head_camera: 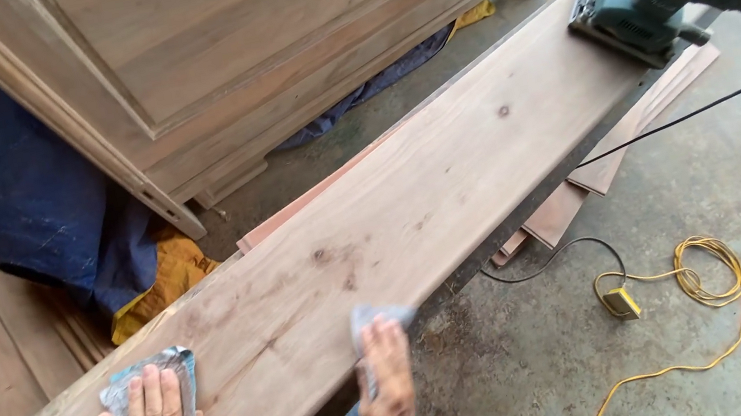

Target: Manually sanding a wood plank with sandpaper and finishing with an electric sander.

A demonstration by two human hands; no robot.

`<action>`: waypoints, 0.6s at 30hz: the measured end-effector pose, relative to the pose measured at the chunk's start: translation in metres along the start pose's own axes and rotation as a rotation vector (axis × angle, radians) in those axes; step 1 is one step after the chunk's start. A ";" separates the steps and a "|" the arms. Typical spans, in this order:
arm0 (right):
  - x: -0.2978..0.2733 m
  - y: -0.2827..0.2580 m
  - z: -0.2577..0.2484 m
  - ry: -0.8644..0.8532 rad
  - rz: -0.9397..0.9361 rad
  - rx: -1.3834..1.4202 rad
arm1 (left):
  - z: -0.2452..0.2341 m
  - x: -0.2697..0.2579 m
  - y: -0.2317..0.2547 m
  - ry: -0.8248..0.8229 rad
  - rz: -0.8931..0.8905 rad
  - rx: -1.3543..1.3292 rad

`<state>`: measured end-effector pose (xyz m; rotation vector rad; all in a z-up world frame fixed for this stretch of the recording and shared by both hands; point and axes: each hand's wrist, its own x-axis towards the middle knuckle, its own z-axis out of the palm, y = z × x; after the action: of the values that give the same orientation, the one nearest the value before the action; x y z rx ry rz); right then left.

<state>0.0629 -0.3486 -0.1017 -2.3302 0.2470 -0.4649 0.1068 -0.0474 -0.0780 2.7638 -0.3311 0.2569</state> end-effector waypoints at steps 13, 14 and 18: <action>0.176 0.098 -0.065 0.176 0.035 -0.340 | 0.036 -0.014 -0.030 0.095 0.019 0.023; 0.153 0.051 -0.056 0.055 -0.129 -0.340 | 0.036 -0.013 -0.029 0.118 0.051 0.022; 0.093 -0.034 -0.031 -0.360 -0.472 -0.122 | 0.017 -0.012 0.006 0.093 -0.004 0.040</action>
<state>0.1374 -0.3729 -0.0327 -2.5382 -0.4673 -0.2469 0.0961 -0.0563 -0.0947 2.7802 -0.2993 0.3936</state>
